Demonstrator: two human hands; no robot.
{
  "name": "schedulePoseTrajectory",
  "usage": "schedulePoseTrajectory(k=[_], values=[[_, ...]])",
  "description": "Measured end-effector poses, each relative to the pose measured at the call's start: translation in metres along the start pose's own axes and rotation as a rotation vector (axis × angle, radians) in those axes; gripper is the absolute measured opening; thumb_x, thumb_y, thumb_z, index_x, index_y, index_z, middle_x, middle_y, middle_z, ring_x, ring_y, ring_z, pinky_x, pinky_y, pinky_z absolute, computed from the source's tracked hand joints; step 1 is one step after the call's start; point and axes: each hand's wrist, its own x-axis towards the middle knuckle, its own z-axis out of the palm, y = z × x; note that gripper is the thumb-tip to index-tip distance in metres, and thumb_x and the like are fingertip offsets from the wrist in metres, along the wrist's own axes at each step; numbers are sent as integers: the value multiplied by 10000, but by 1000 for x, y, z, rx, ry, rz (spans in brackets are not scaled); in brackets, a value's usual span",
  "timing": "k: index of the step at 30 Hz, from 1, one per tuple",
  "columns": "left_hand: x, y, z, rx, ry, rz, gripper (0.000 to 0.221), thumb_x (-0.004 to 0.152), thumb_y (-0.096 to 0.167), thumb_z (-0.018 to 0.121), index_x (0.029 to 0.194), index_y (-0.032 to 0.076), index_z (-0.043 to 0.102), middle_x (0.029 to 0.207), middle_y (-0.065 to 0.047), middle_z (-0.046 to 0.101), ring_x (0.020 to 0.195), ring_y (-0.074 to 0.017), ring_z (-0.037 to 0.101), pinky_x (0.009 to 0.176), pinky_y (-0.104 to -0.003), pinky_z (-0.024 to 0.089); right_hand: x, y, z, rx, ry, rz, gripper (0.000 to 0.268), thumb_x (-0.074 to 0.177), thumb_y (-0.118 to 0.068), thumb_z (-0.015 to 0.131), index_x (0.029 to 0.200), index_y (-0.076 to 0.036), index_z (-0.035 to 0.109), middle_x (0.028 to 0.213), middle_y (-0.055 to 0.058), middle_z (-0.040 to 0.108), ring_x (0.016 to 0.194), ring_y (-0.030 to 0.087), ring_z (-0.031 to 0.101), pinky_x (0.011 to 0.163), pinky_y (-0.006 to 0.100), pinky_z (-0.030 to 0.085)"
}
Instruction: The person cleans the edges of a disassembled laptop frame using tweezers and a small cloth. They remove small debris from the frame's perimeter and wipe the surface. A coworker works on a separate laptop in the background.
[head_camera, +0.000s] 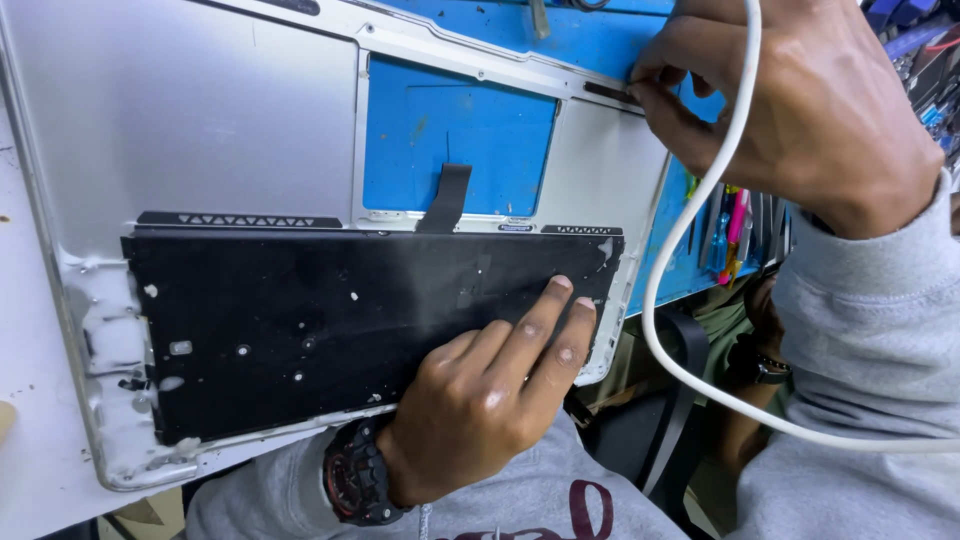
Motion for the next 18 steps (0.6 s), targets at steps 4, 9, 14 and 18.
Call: schedulePoseTrajectory(k=[4, 9, 14, 18], values=[[2, 0, 0, 7, -5, -3, 159, 1077, 87, 624, 1189, 73, 736, 1207, -150, 762, 604, -119, 551, 520, -252, 445, -8, 4, 9, -22, -25, 32, 60, 1084, -108, 763, 1088, -69, 717, 1006, 90, 686, 836, 276, 634, 683, 382, 481], [4, 2, 0, 23, 14, -10, 111, 1057, 72, 690, 1147, 69, 755, 1178, -139, 777, 599, -98, 556, 516, -233, 446, -13, 2, 14, -97, -98, 112, 122, 1138, -277, 736, 1179, -165, 714, 996, -21, 749, 780, 214, 696, 558, 340, 519], [2, 2, 1, 28, 17, -6, 123, 1053, 53, 692, 1158, 61, 754, 1190, -140, 774, 599, -96, 559, 512, -231, 446, -14, 2, 15, -73, -80, 134, 115, 1145, -265, 762, 1125, -167, 705, 966, -21, 728, 777, 221, 672, 580, 356, 485], [1, 2, 1, 11, 15, -14, 126, 1048, 38, 697, 1162, 53, 748, 1190, -149, 771, 609, -107, 576, 521, -239, 471, -18, 3, 17, -70, -57, 130, 125, 1132, -268, 794, 1146, -152, 750, 1021, 12, 766, 857, 214, 737, 631, 349, 537]])
